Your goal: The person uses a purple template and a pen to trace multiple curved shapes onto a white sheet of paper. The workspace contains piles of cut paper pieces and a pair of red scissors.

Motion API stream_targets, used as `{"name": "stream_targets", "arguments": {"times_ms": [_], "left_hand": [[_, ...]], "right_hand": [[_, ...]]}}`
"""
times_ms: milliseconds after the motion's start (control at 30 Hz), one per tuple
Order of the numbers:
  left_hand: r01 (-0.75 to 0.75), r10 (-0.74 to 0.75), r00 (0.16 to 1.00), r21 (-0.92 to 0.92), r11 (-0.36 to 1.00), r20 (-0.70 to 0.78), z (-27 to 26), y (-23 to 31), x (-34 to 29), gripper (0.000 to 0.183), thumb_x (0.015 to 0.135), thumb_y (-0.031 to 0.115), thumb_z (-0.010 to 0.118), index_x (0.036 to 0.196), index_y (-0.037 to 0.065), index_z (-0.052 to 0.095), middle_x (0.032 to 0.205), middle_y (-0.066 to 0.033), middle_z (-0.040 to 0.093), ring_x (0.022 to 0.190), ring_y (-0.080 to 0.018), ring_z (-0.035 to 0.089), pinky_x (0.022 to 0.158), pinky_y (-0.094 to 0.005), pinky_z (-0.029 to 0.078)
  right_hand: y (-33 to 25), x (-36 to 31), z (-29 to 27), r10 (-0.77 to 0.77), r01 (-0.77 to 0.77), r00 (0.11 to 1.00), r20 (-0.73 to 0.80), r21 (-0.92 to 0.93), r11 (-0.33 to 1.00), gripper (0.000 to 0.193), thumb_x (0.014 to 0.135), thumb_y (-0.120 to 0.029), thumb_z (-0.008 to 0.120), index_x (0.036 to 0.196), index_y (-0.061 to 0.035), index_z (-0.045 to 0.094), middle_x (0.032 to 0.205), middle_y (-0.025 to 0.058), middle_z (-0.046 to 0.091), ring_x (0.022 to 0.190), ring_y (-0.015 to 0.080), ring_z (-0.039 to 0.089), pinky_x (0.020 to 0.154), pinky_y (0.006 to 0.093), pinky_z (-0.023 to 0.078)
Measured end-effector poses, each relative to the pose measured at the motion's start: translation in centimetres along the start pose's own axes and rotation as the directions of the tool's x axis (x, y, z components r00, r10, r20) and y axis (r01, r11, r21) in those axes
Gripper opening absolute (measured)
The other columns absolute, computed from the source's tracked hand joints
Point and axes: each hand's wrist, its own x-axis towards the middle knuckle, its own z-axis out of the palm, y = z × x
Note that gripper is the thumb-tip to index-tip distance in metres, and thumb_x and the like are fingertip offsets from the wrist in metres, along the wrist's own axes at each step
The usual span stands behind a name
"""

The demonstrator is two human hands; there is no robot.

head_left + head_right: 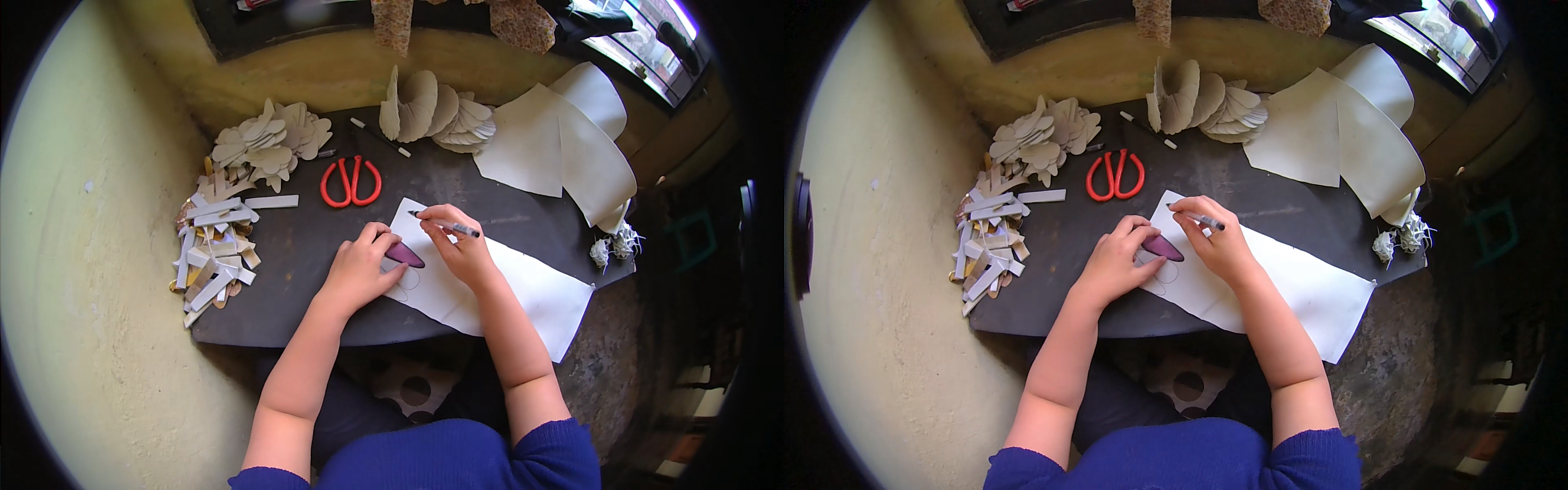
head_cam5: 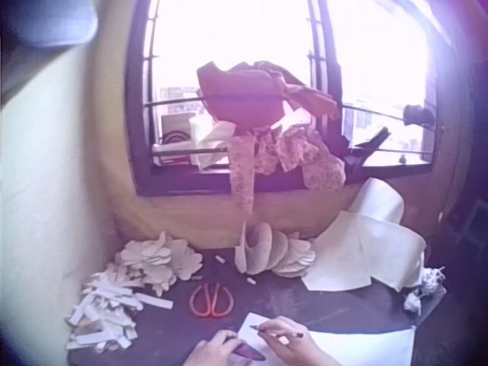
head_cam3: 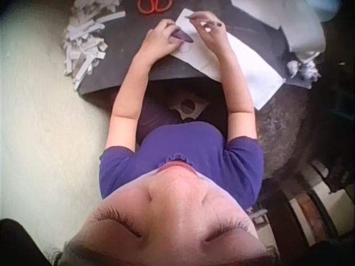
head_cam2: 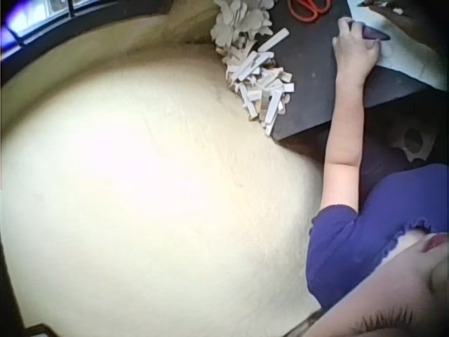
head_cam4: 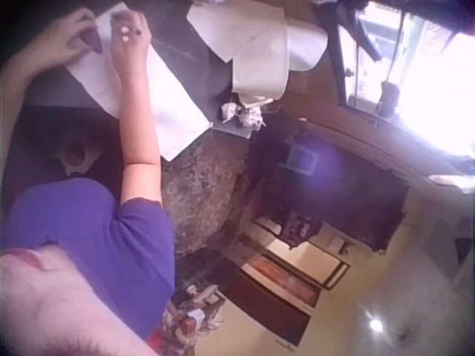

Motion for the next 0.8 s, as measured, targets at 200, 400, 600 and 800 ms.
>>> {"name": "stream_targets", "arguments": {"times_ms": [200,400,600,800], "left_hand": [[-0.023,0.022,0.999,-0.033,0.999,-0.04,0.2,-0.2,0.1,0.052,0.078,0.025,0.076,0.123,0.006,0.06,0.113,-0.0066,0.06,0.08,-0.0227,0.063,0.079,-0.0346,0.049],[-0.061,0.057,0.996,-0.066,0.996,-0.068,0.4,-0.6,0.3,0.051,0.076,0.021,0.077,0.123,0.007,0.061,0.107,-0.0063,0.058,0.078,-0.0227,0.061,0.073,-0.0339,0.049],[-0.037,0.038,0.999,-0.182,0.983,0.005,0.0,-1.1,0.3,0.034,0.079,0.015,0.075,0.109,0.003,0.066,0.089,-0.0072,0.057,0.073,-0.0204,0.06,0.064,-0.03,0.048],[0.216,-0.206,0.975,-0.514,0.83,0.077,-1.1,-0.3,0.8,0.018,0.086,0.011,0.07,0.102,0.004,0.065,0.084,-0.0018,0.061,0.074,-0.0071,0.056,0.064,-0.0246,0.045]], "right_hand": [[0.6,-0.3,0.1,-0.008,0.007,1.0,0.009,0.036,0.999,0.014,0.092,0.003,0.061,0.105,-0.0004,0.063,0.088,0.0099,0.067,0.08,0.0186,0.066,0.075,0.0298,0.052],[0.5,-0.4,0.4,-0.036,0.036,0.999,0.011,0.005,0.999,0.014,0.091,0.004,0.06,0.104,0.0,0.063,0.089,0.0121,0.067,0.08,0.0221,0.067,0.073,0.0314,0.053],[0.3,-0.4,0.4,-0.026,0.026,1.0,0.001,0.001,1.0,0.013,0.091,0.004,0.06,0.104,-0.0001,0.062,0.091,0.0127,0.067,0.081,0.0226,0.068,0.074,0.0316,0.053],[0.2,-0.5,0.4,0.034,-0.034,0.999,-0.005,0.017,0.999,0.016,0.092,0.002,0.06,0.107,-0.0019,0.061,0.094,0.0123,0.067,0.083,0.0214,0.067,0.075,0.0312,0.053]]}}
